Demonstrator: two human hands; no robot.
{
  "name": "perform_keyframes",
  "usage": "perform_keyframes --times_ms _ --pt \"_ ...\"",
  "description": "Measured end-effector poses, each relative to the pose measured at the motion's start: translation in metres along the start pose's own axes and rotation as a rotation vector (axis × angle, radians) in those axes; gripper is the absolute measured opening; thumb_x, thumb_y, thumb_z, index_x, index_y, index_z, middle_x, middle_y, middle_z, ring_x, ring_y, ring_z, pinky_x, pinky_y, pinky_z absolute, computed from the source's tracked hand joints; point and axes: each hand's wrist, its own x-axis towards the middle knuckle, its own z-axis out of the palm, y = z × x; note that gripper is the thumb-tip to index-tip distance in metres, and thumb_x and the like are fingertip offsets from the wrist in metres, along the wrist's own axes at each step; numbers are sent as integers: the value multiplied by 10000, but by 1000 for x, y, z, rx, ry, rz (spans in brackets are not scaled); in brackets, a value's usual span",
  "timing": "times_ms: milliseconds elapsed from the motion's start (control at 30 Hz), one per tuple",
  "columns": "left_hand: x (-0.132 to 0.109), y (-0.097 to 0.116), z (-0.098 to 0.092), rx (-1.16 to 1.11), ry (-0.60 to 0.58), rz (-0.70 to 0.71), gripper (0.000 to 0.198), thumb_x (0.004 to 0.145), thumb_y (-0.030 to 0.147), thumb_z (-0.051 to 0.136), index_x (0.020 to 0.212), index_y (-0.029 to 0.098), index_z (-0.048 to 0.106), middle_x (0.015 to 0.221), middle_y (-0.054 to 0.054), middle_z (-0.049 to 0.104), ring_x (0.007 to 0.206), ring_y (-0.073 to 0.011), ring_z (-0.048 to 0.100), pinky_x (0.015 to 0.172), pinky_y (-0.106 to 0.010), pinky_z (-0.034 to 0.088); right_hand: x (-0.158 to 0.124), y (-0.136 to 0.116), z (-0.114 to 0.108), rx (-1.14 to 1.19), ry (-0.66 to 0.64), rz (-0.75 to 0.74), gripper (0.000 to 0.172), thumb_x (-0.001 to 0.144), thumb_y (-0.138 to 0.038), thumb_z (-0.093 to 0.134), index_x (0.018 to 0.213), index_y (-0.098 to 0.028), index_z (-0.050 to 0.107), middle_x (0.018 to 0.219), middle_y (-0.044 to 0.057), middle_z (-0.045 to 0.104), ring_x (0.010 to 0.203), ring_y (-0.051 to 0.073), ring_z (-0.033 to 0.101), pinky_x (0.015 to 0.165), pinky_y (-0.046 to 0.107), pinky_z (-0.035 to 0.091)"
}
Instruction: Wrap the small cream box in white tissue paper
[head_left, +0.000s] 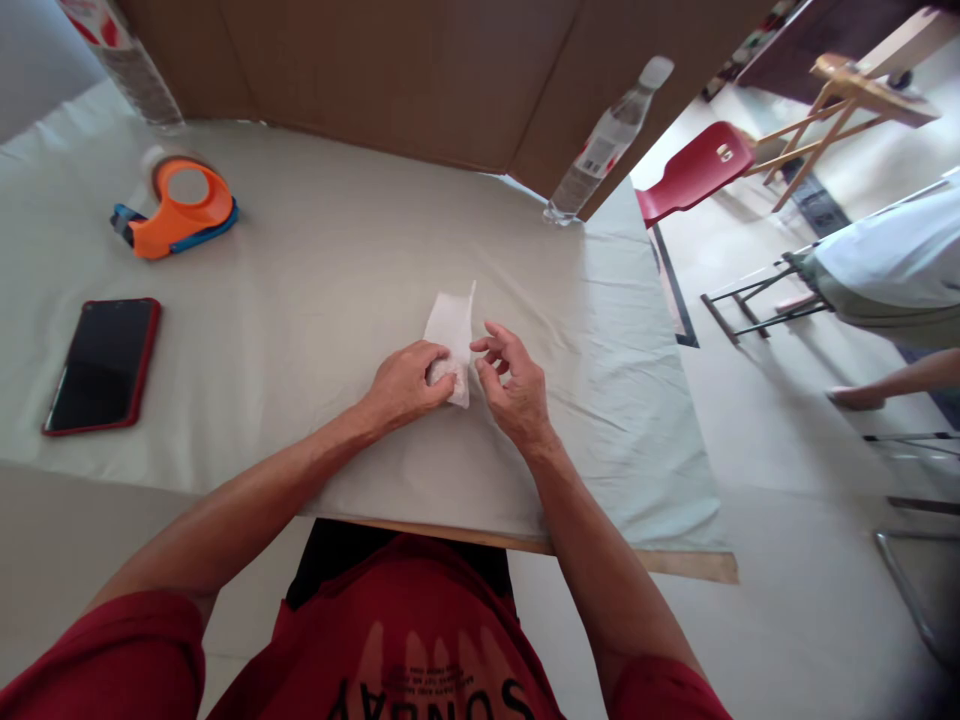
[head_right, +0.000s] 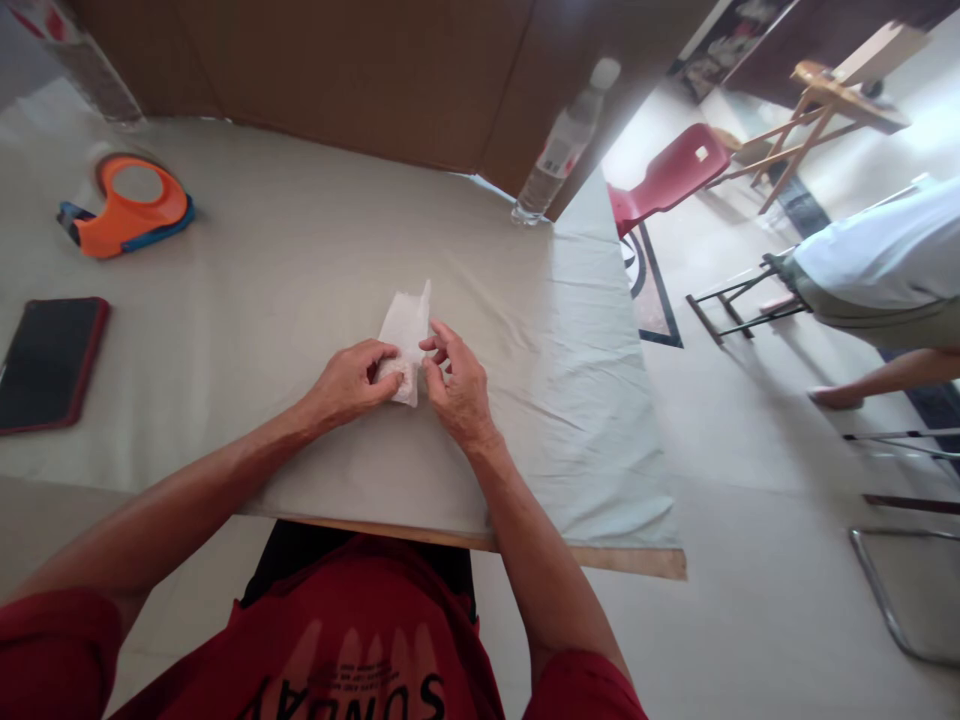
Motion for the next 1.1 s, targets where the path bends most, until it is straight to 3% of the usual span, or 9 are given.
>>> perform_keyframes --times_ms 167,367,500,600,733,933,1100 --pt "-1 -3 1 -10 28 49 359 819 251 600 1147 124 670 1033 -94 707 806 -194 641 782 -342 535 8 6 4 -32 -87 -36 517 870 -166 501 1386 -205 521 1082 69 740 869 172 647 802 336 520" --pt "-8 -1 4 97 147 161 461 844 249 581 1299 186 616 1371 -117 611 918 -189 681 753 -301 550 16 12 6 -112 -216 -28 491 898 -188 471 1384 -193 547 1054 89 755 969 235 659 874 401 526" --pt "-10 -2 5 190 139 235 432 868 221 549 1288 241 647 1450 -90 576 817 -141 698 674 -257 536 15 11 7 -125 -222 8 468 892 -213 474 1345 -164 585 1071 114 752 991 256 662 868 418 527" --pt "-8 -5 5 208 149 275 346 872 207 543 1181 226 699 1345 -72 662 852 -151 712 690 -250 538 17 10 6 -63 -175 64 442 871 -233 510 1299 -184 604 1057 88 753 906 212 664 832 380 531" --pt "-7 -6 5 173 155 284 284 878 214 560 1121 209 707 1219 -54 725 854 -148 717 695 -237 537 28 18 1 16 -63 243 397 838 -302 550 1204 -171 628 1067 93 734 787 166 649 755 337 532" --pt "-7 -6 5 154 158 296 287 872 194 549 1116 200 699 1227 -63 720 842 -144 715 701 -240 539 53 34 7 147 -173 521 464 754 -404 646 1125 -126 629 836 58 682 626 154 612 581 297 489" --pt "-8 -4 4 148 137 281 289 889 212 531 1121 202 702 1245 -71 712 850 -155 713 725 -261 543 68 38 20 265 -229 533 341 672 -397 730 906 -168 633 616 -28 564 492 104 461 463 254 362"
